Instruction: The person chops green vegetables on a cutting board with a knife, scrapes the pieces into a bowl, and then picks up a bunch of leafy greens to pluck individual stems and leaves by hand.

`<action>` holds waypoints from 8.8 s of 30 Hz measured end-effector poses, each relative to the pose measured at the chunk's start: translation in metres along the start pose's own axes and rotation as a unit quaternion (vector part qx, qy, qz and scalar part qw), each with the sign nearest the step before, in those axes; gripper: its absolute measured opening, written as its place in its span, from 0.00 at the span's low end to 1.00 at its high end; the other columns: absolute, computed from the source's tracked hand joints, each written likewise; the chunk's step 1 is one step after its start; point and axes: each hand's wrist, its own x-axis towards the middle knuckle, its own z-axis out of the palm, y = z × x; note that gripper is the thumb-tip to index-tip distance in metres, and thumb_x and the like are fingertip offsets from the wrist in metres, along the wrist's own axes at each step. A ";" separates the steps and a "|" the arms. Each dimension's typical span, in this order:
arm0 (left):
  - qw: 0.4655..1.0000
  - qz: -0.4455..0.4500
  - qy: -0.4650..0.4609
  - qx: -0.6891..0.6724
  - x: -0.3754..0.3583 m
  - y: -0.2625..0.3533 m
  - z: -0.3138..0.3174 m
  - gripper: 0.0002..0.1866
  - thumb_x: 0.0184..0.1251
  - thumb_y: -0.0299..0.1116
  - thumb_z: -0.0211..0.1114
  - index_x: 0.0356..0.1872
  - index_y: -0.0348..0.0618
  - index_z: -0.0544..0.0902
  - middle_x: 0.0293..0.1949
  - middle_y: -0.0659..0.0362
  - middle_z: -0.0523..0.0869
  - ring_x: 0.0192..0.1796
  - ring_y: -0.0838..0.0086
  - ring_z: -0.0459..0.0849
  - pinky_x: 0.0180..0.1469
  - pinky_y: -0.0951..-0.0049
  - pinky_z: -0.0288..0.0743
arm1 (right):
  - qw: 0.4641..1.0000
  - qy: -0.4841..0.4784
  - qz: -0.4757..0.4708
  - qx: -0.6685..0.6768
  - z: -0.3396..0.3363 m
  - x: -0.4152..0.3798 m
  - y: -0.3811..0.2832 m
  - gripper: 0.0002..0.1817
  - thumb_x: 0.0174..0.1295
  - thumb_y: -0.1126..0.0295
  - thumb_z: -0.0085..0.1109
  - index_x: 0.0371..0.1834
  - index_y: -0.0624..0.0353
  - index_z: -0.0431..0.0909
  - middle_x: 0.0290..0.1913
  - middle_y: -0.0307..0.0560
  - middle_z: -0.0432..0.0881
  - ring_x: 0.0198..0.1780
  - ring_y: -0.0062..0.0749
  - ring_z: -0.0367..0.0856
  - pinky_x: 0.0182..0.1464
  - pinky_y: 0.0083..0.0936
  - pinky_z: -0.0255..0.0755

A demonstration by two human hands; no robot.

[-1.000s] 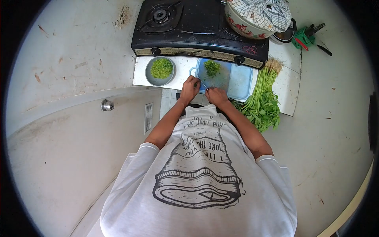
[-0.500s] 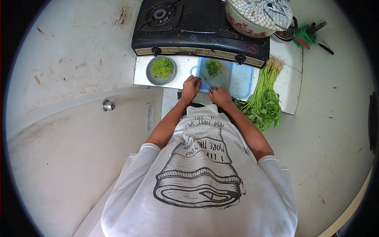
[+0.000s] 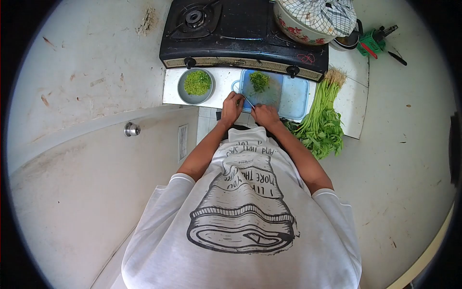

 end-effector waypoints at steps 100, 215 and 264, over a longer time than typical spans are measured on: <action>0.996 0.076 -0.049 -0.019 0.025 -0.011 -0.004 0.06 0.64 0.23 0.68 0.39 0.36 0.88 0.38 0.48 0.85 0.39 0.53 0.87 0.46 0.59 0.81 | 0.999 0.026 0.045 -0.009 -0.003 -0.004 0.000 0.24 0.76 0.54 0.49 0.33 0.63 0.85 0.35 0.61 0.88 0.39 0.56 0.89 0.44 0.48 0.83; 0.996 0.067 -0.057 -0.008 0.017 -0.013 -0.009 0.05 0.66 0.23 0.65 0.40 0.35 0.87 0.33 0.47 0.82 0.35 0.50 0.85 0.41 0.56 0.78 | 0.995 0.004 0.093 0.020 0.004 -0.009 -0.005 0.24 0.74 0.52 0.50 0.38 0.63 0.85 0.35 0.66 0.87 0.38 0.60 0.89 0.44 0.51 0.83; 0.996 0.048 -0.037 -0.059 0.010 -0.014 -0.007 0.06 0.67 0.22 0.65 0.40 0.34 0.88 0.36 0.48 0.85 0.37 0.55 0.87 0.42 0.61 0.81 | 0.995 0.073 0.056 0.033 0.018 -0.011 -0.005 0.25 0.74 0.51 0.50 0.34 0.64 0.83 0.26 0.65 0.85 0.31 0.63 0.87 0.37 0.54 0.82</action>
